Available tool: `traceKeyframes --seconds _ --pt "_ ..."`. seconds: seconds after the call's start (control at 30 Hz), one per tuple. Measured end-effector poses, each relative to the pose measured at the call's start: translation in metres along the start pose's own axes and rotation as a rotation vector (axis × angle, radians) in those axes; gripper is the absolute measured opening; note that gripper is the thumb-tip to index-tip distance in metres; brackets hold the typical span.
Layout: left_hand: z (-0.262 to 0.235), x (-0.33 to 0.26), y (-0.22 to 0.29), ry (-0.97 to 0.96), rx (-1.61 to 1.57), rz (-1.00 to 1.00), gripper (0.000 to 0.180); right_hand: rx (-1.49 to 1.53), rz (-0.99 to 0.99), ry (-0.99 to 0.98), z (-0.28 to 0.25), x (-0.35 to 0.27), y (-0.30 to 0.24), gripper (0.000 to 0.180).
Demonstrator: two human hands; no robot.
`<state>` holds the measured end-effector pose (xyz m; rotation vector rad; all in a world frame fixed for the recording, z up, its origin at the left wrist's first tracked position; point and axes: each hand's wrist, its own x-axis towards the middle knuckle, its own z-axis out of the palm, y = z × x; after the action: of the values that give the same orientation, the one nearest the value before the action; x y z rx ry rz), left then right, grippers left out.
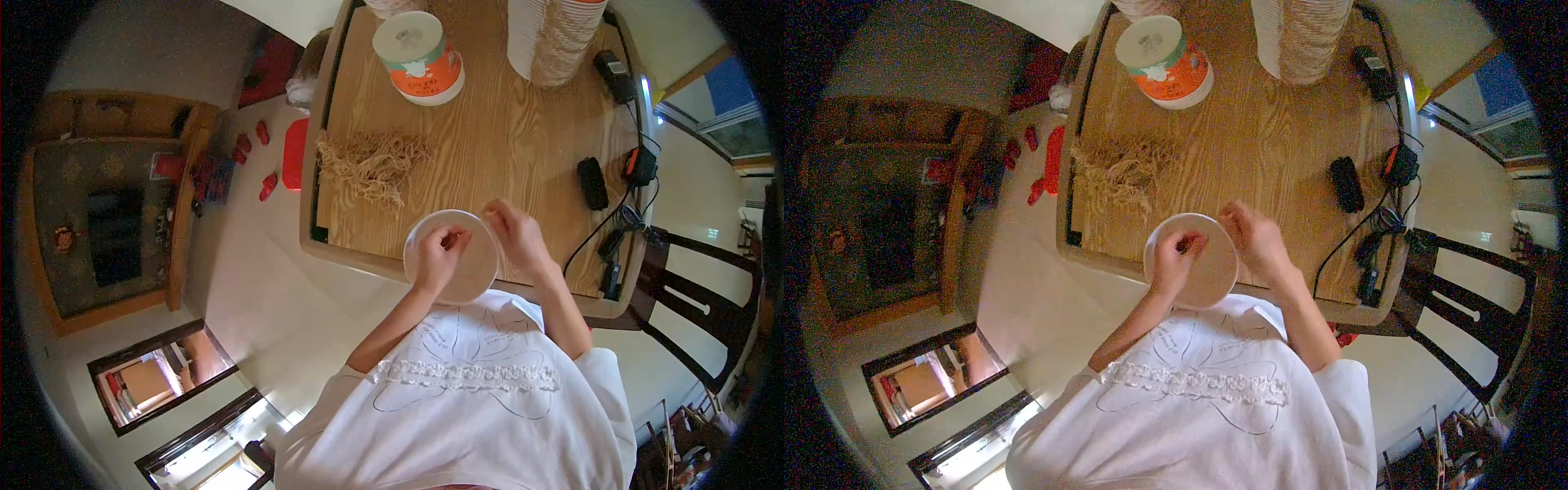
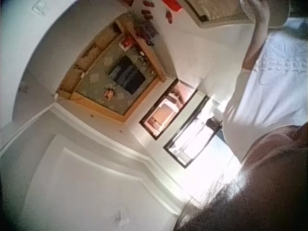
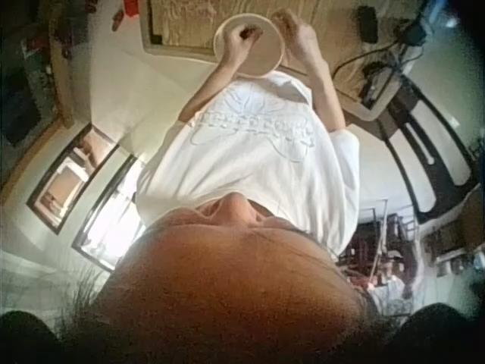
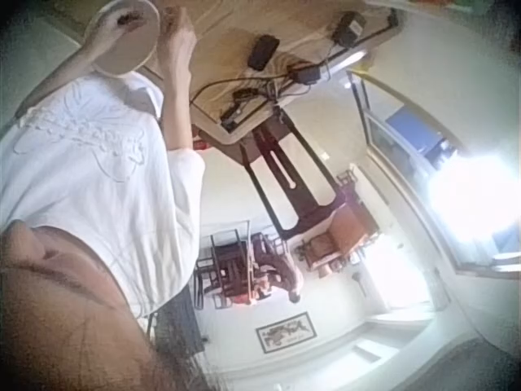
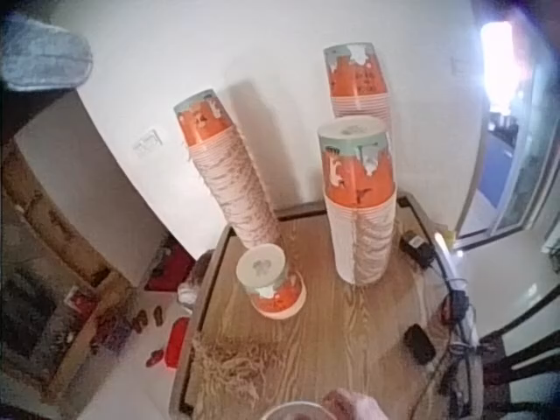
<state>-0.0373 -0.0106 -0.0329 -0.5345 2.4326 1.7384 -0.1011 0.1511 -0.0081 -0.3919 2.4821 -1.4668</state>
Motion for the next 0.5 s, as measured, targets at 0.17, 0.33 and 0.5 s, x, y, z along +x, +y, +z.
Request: traceKeyframes --seconds 0.17,0.33,0.5 --pt "0.008 0.005 -0.008 0.083 0.019 0.066 0.01 0.02 -0.033 -0.074 -0.004 0.008 0.014 0.014" --pt "0.012 0.008 -0.003 0.083 0.111 0.155 0.01 0.043 -0.039 -0.096 0.007 0.007 0.028 0.013" --pt "0.014 0.01 -0.003 0.077 0.152 0.156 0.011 0.079 -0.043 -0.106 0.012 0.007 0.032 0.013"
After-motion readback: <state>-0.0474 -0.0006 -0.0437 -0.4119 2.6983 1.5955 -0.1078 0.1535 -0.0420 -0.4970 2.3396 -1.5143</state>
